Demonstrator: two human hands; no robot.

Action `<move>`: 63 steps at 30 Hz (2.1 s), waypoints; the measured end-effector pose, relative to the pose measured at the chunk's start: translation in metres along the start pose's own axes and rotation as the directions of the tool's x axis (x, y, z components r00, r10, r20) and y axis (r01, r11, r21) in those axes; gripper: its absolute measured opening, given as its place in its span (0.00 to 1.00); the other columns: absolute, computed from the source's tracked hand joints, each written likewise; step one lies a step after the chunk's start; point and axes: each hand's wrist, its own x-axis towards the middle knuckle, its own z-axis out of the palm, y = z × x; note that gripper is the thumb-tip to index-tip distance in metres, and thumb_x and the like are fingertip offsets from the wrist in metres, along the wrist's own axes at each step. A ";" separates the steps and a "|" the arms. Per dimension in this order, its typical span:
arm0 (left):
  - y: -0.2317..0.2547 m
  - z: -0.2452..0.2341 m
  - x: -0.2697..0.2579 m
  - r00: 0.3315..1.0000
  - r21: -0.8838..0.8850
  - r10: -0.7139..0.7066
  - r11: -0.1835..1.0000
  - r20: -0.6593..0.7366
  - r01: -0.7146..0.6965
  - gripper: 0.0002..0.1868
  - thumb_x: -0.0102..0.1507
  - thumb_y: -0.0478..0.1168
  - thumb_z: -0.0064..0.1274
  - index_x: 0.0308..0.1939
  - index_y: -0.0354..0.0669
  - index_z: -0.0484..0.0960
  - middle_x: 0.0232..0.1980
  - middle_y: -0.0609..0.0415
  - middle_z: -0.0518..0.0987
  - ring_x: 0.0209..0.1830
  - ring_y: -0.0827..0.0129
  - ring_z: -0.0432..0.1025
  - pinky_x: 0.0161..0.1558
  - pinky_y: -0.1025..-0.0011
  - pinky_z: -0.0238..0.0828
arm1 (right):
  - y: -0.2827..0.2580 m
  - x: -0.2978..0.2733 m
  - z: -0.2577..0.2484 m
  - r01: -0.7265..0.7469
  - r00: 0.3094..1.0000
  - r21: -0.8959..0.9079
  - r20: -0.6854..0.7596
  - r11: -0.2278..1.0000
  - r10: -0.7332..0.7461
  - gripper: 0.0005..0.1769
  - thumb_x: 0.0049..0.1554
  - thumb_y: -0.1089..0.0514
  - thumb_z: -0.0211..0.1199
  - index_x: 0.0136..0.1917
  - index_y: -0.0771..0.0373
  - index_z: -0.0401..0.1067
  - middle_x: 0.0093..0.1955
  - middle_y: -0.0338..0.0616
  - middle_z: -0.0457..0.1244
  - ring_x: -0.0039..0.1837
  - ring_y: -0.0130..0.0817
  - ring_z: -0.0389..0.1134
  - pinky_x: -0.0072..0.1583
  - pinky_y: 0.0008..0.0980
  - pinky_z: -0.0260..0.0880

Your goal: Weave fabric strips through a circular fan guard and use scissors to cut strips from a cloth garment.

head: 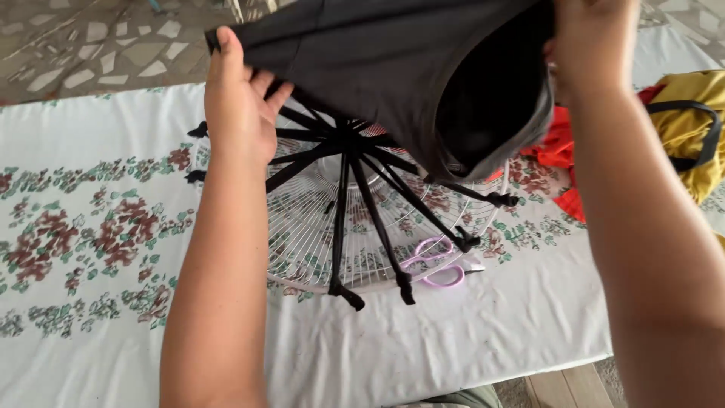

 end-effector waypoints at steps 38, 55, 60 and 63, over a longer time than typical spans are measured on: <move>-0.074 0.061 -0.013 0.724 0.335 -0.656 0.745 0.213 0.576 0.22 0.69 0.56 0.36 0.50 0.43 0.73 0.41 0.51 0.77 0.34 0.68 0.74 0.40 0.70 0.77 | 0.105 0.014 0.001 -0.126 0.950 0.231 0.309 0.965 0.050 0.23 0.68 0.61 0.64 0.73 0.62 0.61 0.56 0.41 0.64 0.45 0.26 0.62 0.42 0.23 0.63; 0.013 0.101 -0.029 0.925 0.312 -0.157 0.949 0.347 0.044 0.30 0.65 0.30 0.59 0.69 0.41 0.65 0.57 0.39 0.82 0.47 0.62 0.81 0.47 0.73 0.82 | 0.104 -0.017 -0.042 0.520 0.851 -0.194 0.203 0.832 -0.485 0.23 0.65 0.88 0.64 0.73 0.86 0.74 0.55 0.62 0.68 0.50 0.41 0.65 0.47 0.34 0.64; -0.010 0.048 0.026 0.988 -0.299 -0.031 0.951 0.151 0.075 0.11 0.65 0.34 0.53 0.47 0.28 0.81 0.47 0.46 0.83 0.46 0.65 0.76 0.55 0.69 0.72 | 0.112 0.029 -0.051 0.472 0.713 -0.881 0.401 -0.029 -0.575 0.11 0.72 0.55 0.63 0.66 0.51 0.79 0.53 0.32 0.71 0.43 0.30 0.69 0.48 0.24 0.70; -0.018 0.075 -0.007 0.834 -0.164 -0.505 0.862 -0.222 0.479 0.59 0.41 0.65 0.48 0.68 0.26 0.70 0.66 0.28 0.76 0.62 0.47 0.75 0.60 0.57 0.75 | 0.005 0.002 -0.018 0.626 0.763 -0.569 0.305 0.533 -0.570 0.14 0.65 0.62 0.78 0.59 0.75 0.84 0.47 0.57 0.74 0.36 0.50 0.71 0.38 0.41 0.72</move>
